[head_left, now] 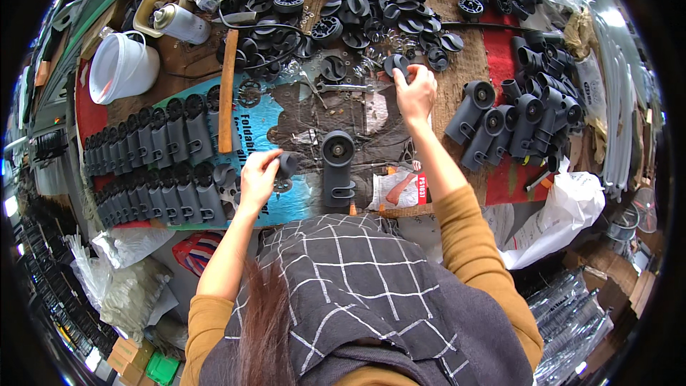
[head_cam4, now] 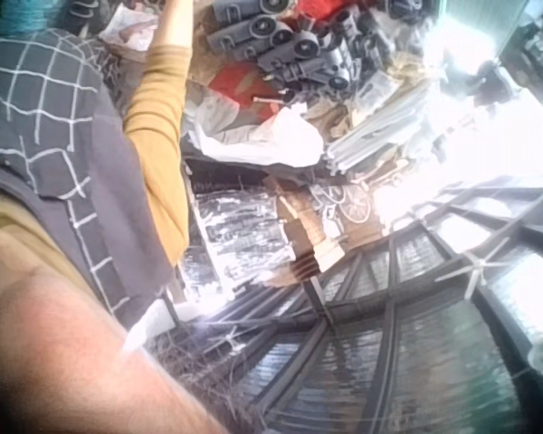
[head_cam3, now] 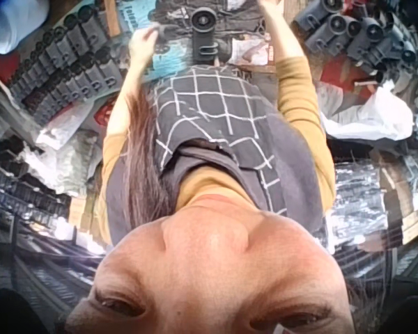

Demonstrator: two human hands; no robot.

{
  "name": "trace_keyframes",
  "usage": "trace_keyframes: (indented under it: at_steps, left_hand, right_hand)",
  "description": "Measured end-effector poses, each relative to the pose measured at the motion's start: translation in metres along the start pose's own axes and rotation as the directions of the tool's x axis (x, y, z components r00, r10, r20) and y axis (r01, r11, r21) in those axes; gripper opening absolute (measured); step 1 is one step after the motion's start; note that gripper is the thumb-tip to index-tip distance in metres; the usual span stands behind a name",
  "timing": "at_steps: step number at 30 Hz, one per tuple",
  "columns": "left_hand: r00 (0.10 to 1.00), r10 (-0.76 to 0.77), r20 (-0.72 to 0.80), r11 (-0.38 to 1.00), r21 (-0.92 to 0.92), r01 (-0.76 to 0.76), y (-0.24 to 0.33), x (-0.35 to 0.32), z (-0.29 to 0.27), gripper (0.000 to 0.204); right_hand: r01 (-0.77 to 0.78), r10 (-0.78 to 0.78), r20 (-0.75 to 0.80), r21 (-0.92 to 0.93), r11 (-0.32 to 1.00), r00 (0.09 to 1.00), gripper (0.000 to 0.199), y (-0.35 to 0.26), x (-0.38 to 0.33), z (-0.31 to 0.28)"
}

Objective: The person cleans small black plastic components with a toothbrush and water, then assembles them into larger gray cylindrical housings. The person repeatedly picks up parts, fits them together, and places the assembled units on the workbench.

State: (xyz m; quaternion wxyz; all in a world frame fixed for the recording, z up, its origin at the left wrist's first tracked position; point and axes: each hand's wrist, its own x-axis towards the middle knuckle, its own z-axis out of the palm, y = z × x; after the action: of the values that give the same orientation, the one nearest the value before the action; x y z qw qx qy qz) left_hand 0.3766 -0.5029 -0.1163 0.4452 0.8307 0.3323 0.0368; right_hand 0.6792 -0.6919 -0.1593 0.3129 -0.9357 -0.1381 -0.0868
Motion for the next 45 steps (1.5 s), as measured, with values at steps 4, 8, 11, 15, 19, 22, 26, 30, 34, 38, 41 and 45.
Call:
trace_keyframes:
  at_steps: [4, 8, 11, 15, 19, 22, 26, 30, 34, 38, 41, 45]
  left_hand:
    - [0.979, -0.168, 0.118, 0.969, 0.201, 0.142, -0.015, -0.020, -0.016, 0.021]
    - [0.996, -0.041, 0.074, 0.998, -0.048, 0.045, 0.031, 0.001, -0.002, 0.024]
    - [0.965, -0.093, 0.244, 0.827, -0.522, 0.211, 0.076, 0.031, 0.029, 0.026]
    - [0.960, -0.066, 0.274, 0.759, -0.610, 0.226, 0.085, 0.039, 0.036, 0.019]
    - [0.979, -0.173, 0.107, 0.890, -0.409, 0.202, 0.043, 0.020, 0.012, 0.016]
    - [0.971, -0.237, 0.042, 0.947, -0.212, 0.240, 0.009, 0.001, -0.004, 0.017]
    - [0.999, -0.045, -0.008, 0.958, 0.283, 0.046, -0.013, -0.016, -0.012, 0.016]
    - [0.992, 0.029, -0.125, 0.950, 0.312, 0.012, 0.003, -0.007, -0.009, 0.015]
    - [0.999, -0.032, -0.026, 0.957, -0.288, 0.023, 0.050, 0.027, 0.005, 0.021]
    - [0.982, -0.042, 0.184, 0.718, -0.678, 0.158, 0.092, 0.038, 0.016, 0.024]
    - [0.904, -0.028, 0.426, 0.723, -0.616, 0.313, 0.102, 0.036, 0.020, 0.023]
    - [0.940, -0.099, 0.326, 0.715, -0.634, 0.295, 0.096, 0.020, 0.025, 0.016]
  right_hand:
    - [-0.096, 0.113, 0.190, -0.099, 0.990, 0.975, 0.023, -0.006, 0.017, 0.007]
    - [0.202, -0.235, 0.157, 0.201, 0.959, 0.959, 0.014, -0.037, -0.018, -0.036]
    - [0.339, -0.519, 0.241, 0.525, 0.781, 0.820, 0.026, -0.070, -0.068, -0.062]
    - [-0.005, -0.257, 0.346, 0.606, 0.796, 0.902, 0.018, -0.084, -0.087, -0.069]
    - [0.201, -0.285, 0.294, 0.286, 0.937, 0.912, 0.018, -0.084, -0.048, -0.019]
    - [0.386, -0.393, 0.254, 0.077, 0.919, 0.884, 0.033, -0.093, -0.025, 0.031]
    - [0.416, -0.388, 0.329, -0.017, 0.909, 0.861, 0.026, -0.094, -0.007, 0.053]
    - [-0.278, -0.063, 0.541, 0.526, 0.804, 0.839, 0.021, -0.088, -0.023, 0.012]
    - [-0.789, -0.044, 0.816, 0.569, 0.229, 0.576, 0.018, -0.089, -0.063, -0.049]
    - [-0.842, -0.029, 0.859, 0.508, 0.182, 0.512, 0.024, -0.092, -0.090, -0.079]
    - [-0.822, 0.011, 0.857, 0.490, 0.290, 0.514, 0.027, -0.092, -0.102, -0.088]
    - [-0.695, 0.099, 0.700, 0.663, 0.277, 0.707, 0.023, -0.095, -0.125, -0.097]
